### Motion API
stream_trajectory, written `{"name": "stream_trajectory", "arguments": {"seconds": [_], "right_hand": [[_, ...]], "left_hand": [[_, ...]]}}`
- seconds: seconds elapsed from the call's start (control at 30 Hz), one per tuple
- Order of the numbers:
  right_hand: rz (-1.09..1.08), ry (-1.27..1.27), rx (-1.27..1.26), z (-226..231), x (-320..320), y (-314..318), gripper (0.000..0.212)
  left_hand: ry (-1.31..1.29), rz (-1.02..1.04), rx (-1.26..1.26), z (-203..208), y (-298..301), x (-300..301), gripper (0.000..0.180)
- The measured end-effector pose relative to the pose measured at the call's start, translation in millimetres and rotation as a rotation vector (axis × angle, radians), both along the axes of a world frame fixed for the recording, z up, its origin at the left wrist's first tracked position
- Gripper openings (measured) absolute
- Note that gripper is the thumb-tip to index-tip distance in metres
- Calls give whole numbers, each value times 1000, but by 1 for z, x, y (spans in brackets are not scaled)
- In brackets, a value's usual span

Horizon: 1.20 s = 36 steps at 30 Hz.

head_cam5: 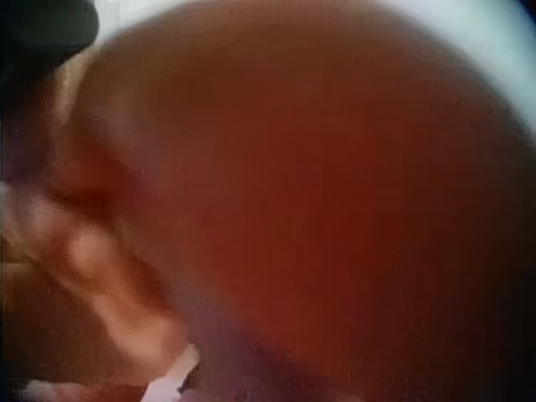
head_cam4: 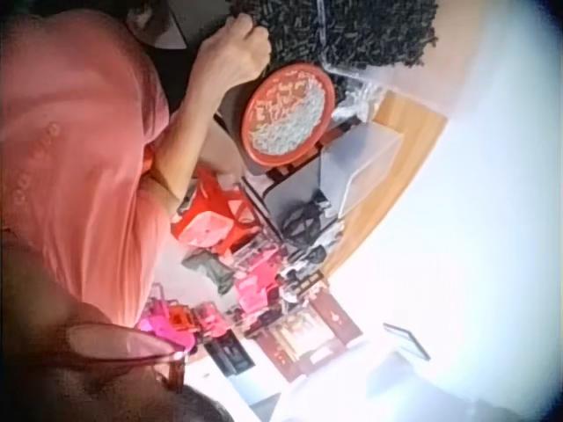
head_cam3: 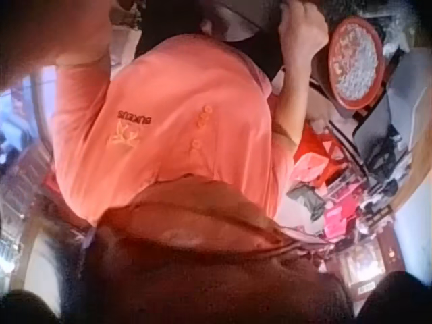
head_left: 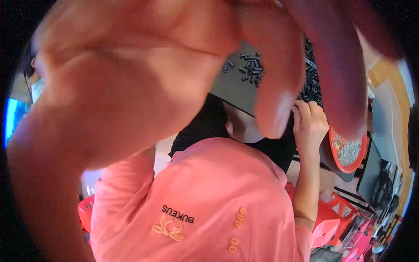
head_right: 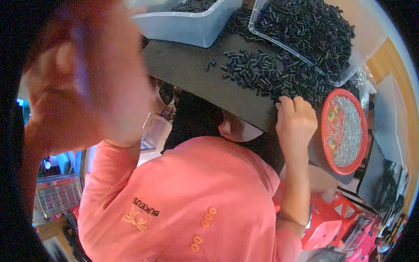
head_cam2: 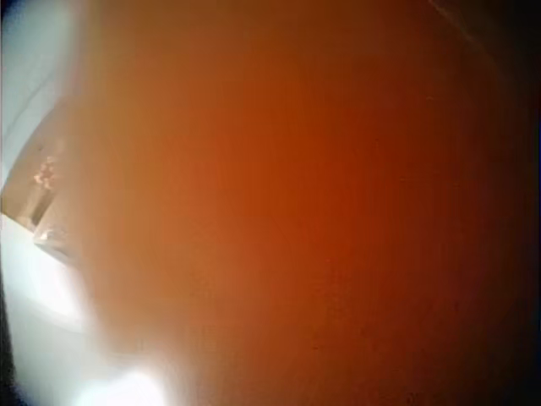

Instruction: The person assembles small components by inserting metal pins from a tray into plastic pieces by hand, then stretches their hands and arms.

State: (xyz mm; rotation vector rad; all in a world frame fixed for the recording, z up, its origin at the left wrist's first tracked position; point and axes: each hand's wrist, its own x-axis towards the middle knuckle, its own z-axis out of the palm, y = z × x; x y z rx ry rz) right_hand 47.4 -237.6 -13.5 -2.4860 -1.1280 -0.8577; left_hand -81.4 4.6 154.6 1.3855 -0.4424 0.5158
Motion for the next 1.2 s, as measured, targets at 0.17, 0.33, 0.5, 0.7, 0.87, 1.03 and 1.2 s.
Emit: {"name": "stream_trajectory", "arguments": {"seconds": [0.17, 0.33, 0.5, 0.7, 0.87, 1.03, 1.2], "right_hand": [[-69, 3, 15, -10, 5, -5, 15], [-46, -9, -13, -5, 7, 4, 15], [-66, -16, 57, -9, 7, 6, 14], [-71, 88, 66, 2, 11, -6, 10], [-11, 116, 46, 28, 23, 20, 11], [-2, 89, -137, 25, 43, 31, 14], [-38, 114, -188, 16, 55, 32, 15]], "left_hand": [[3, -54, -3, -5, 34, 46, 40], [35, -90, -13, -8, 39, 40, 37], [88, -122, -80, -21, 2, 21, 35], [154, -185, -73, -33, 1, 27, 34], [240, 200, 360, -124, 25, 46, 25], [170, 361, 513, -163, 14, 45, 16], [21, 438, 605, -182, 7, 49, 19]]}}
